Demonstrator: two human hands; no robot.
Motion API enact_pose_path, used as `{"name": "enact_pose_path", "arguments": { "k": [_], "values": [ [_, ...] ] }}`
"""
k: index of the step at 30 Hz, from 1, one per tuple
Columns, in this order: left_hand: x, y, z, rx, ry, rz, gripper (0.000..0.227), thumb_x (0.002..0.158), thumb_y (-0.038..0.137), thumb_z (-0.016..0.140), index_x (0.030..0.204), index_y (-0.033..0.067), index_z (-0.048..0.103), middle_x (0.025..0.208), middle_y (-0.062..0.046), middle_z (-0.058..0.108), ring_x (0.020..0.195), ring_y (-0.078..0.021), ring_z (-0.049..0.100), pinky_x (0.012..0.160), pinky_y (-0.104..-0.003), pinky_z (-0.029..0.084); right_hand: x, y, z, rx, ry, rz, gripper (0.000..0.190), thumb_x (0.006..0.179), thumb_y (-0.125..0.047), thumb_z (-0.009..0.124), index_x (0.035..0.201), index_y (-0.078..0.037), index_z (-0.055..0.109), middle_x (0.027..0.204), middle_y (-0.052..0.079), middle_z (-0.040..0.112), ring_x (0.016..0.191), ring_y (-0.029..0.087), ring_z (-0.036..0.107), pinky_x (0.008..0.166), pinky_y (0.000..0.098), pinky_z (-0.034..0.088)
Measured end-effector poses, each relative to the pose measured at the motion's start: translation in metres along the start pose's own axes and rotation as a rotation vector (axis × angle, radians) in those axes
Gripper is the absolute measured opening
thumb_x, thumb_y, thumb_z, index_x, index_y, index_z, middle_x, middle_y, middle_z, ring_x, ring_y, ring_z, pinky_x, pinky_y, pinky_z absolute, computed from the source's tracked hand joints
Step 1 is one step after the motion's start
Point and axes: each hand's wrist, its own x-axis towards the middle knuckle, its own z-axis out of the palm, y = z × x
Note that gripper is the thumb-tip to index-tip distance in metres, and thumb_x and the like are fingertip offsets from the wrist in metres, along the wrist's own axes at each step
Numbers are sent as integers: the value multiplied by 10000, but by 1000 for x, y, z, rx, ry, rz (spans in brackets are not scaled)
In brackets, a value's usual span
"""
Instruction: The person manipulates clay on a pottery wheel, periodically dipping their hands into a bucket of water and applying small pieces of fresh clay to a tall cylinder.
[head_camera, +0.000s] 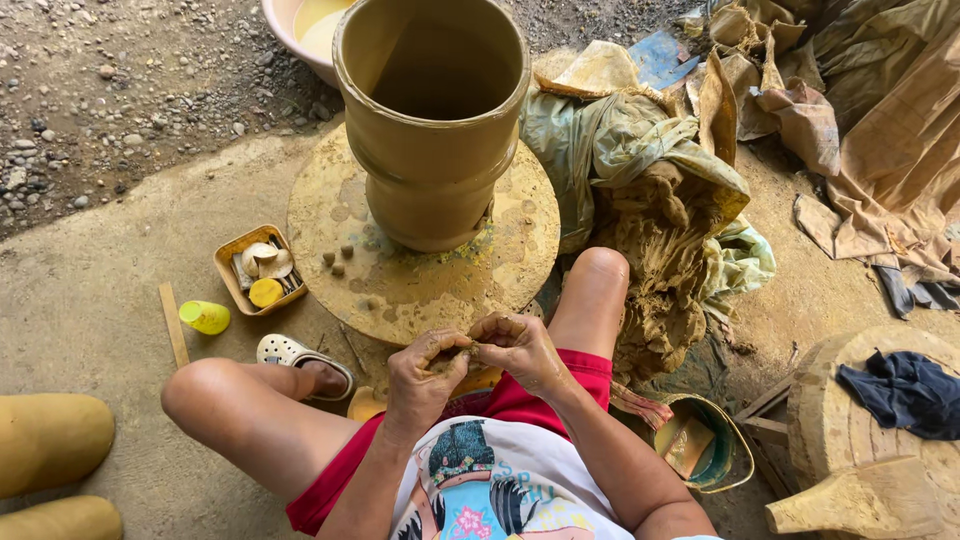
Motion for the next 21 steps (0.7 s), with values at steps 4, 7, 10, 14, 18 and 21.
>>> {"name": "enact_pose_path", "arguments": {
  "k": [4,7,10,14,18,21],
  "values": [
    [2,-1,-2,40,-56,15,270,840,24,772,1107,10,731,1111,-130,763,993,-216,760,861,-324,612,5,5,-6,26,61,48,194,899,7,720,1078,82,712,959,95,751,839,130,715,782,275,608],
    [4,-1,-9,135,-110,146,434,801,61,811,1215,14,689,1161,-152,720,1017,-267,735,857,-350,609,9,3,-11,149,88,122,201,867,12,733,1059,68,720,922,105,762,770,138,710,708,265,590],
    [6,-3,-7,257,-91,300,353,813,53,805,1153,39,710,1122,-147,722,1001,-311,731,848,-376,612,6,-5,-10,233,72,197,187,866,13,750,1043,59,717,901,109,755,737,146,704,672,261,575],
    [4,-6,-4,298,-63,326,325,799,89,828,1080,18,680,1031,-140,706,920,-313,725,785,-383,604,5,-8,-7,332,80,249,196,857,10,761,1042,40,704,880,123,752,728,168,721,678,279,596],
    [3,-13,1,297,-46,281,262,790,86,814,995,8,670,942,-132,681,820,-288,711,729,-373,596,9,-6,-7,325,116,231,179,828,3,759,995,38,706,877,108,761,751,173,744,693,299,620],
    [-2,-27,0,166,-106,9,219,788,77,819,933,0,674,861,-107,680,717,-233,703,673,-346,590,10,-2,-10,197,108,143,194,877,32,779,1066,62,745,890,101,749,741,141,691,686,272,576]
  ]
}}
